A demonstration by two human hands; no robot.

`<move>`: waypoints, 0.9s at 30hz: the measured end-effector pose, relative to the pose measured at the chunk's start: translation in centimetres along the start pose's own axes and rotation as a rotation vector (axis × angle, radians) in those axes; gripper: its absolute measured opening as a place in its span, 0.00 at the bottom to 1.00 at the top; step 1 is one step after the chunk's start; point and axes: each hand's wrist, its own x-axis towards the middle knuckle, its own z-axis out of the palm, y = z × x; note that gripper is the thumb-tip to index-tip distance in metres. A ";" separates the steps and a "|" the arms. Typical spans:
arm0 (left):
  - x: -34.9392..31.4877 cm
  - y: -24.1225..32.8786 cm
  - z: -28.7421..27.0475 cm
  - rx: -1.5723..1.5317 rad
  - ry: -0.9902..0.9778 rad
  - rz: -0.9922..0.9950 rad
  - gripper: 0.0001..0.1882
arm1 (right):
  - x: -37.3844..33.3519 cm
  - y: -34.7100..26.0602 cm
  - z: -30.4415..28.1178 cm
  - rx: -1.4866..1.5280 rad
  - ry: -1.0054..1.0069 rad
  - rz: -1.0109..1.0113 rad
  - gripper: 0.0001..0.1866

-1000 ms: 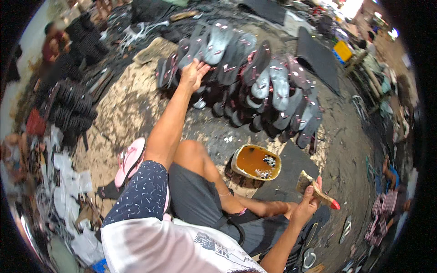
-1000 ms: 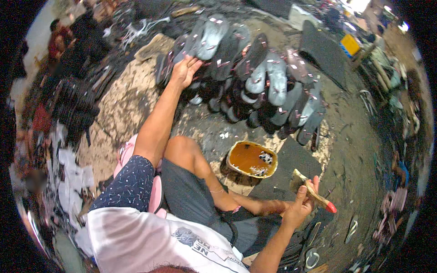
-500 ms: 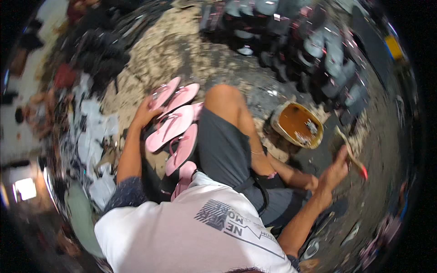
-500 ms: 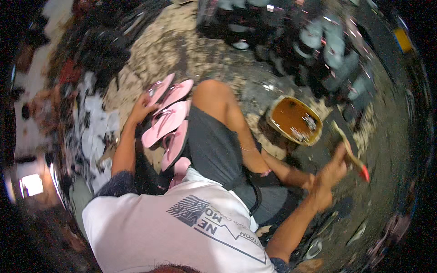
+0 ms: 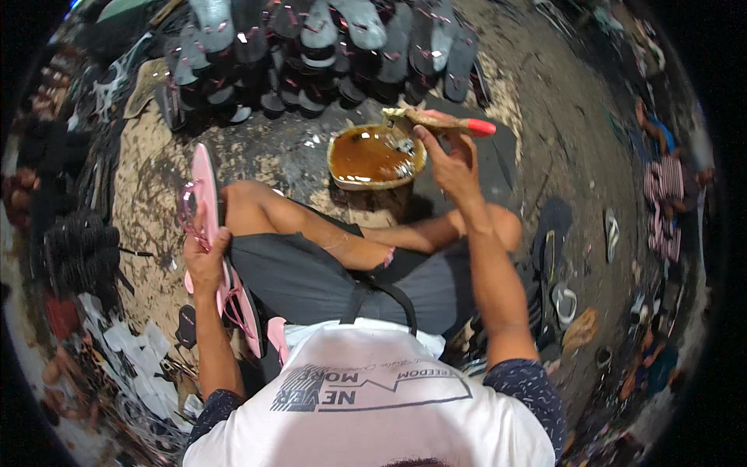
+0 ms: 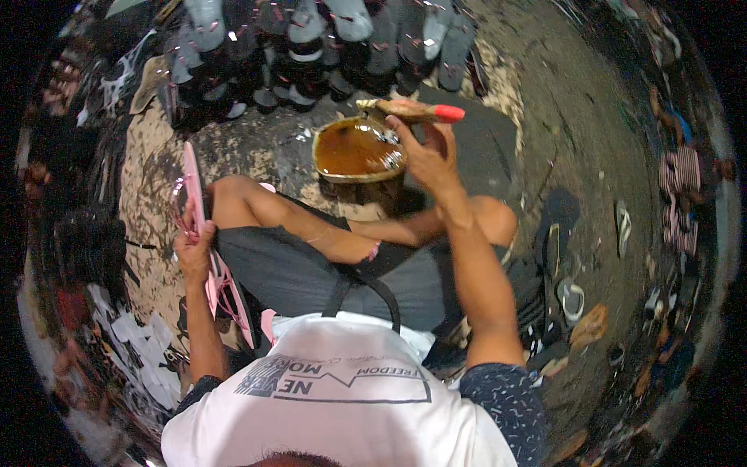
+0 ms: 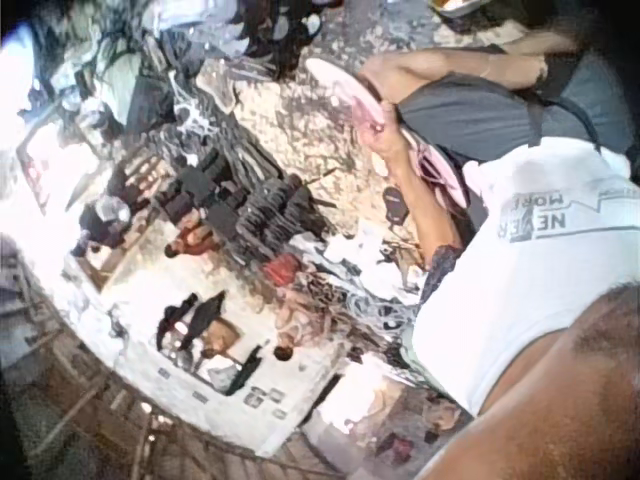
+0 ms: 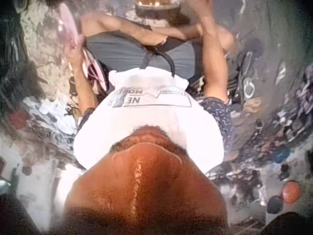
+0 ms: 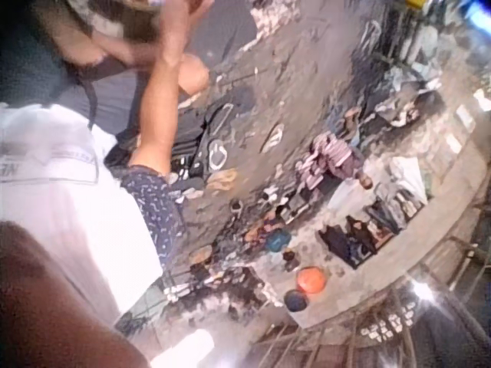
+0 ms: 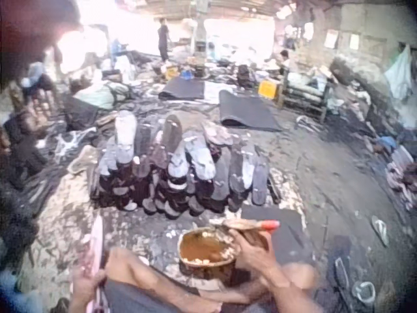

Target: The person sits on the floor and repeatedly applies a brown liquid from a container onto flip-flops using a brush. They handle multiple flip-flops one at a time, dipping the brush into the container and brushing the liquid onto the soles and straps. The person also spreads the liquid onto a large black sheet on the floor.

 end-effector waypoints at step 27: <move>-0.5 12.3 17.5 -1.196 -0.415 -0.288 0.28 | 7.1 -11.7 -0.4 0.078 0.128 0.113 0.15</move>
